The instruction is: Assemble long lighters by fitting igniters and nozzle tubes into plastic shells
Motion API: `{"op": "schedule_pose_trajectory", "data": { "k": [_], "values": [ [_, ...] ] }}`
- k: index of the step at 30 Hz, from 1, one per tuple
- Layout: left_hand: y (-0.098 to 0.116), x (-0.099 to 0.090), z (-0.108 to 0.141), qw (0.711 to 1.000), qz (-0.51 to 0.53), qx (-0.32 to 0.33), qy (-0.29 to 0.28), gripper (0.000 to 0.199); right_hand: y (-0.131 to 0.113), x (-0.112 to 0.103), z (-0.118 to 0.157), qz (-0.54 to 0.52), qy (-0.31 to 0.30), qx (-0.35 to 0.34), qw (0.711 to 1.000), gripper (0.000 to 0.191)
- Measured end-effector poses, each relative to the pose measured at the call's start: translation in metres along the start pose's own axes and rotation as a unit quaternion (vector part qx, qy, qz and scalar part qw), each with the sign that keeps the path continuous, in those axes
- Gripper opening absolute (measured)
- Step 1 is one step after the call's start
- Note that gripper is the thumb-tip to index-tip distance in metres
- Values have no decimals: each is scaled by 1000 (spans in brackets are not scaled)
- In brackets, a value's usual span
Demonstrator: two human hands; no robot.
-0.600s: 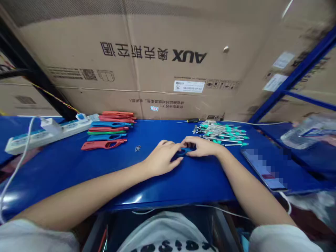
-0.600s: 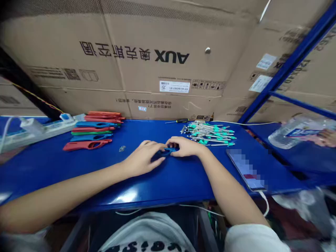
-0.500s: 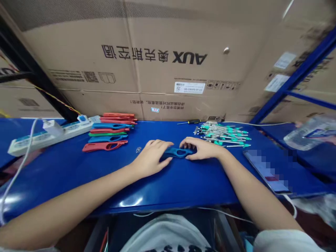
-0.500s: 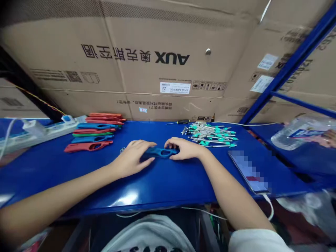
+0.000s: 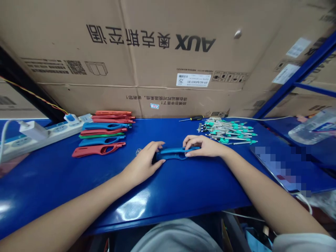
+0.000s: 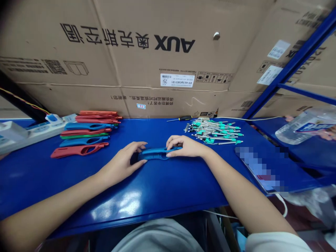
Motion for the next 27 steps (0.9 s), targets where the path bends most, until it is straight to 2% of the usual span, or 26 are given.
{"op": "schedule_pose_trajectory", "data": {
  "k": [2,5,7,9,11,14,16,18,20,22,27],
  "values": [
    [0,-2,2,1000,0,-1,5,52,5,-16,0,-20,77,20,997,25],
    [2,-1,3,1000,-7,4,5,54,18,-38,5,-69,190,80,976,33],
    [3,0,3,1000,-16,10,3,53,23,-45,9,-125,239,104,957,37],
    [2,1,2,1000,-20,13,2,53,26,-45,11,-187,259,115,941,40],
    [0,1,1,1000,-17,13,6,51,24,-37,9,-225,236,126,937,41],
    [-3,-1,-2,1000,-9,10,8,46,17,-13,5,-193,128,156,960,39],
    [-4,-1,-3,1000,-8,9,3,43,12,-3,7,-100,67,164,979,35],
    [-3,-2,-3,1000,-13,9,-1,39,3,-1,8,43,38,127,990,33],
    [1,-3,-3,1000,-24,15,-2,38,-8,0,8,184,25,64,980,35],
    [9,-5,-3,999,-37,29,0,39,-15,4,10,266,6,22,964,36],
    [30,-3,3,996,-70,56,-20,29,-20,8,10,326,-10,-5,945,30]
  ]
}}
Point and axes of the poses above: each hand's wrist, its own z-axis away from the middle knuckle, its own x-axis out of the palm, y = z × x, the point moved 10 cm from there along -z, towards the middle knuckle, and after that the axes turned 7 degrees about z, right-handed, at the moved point
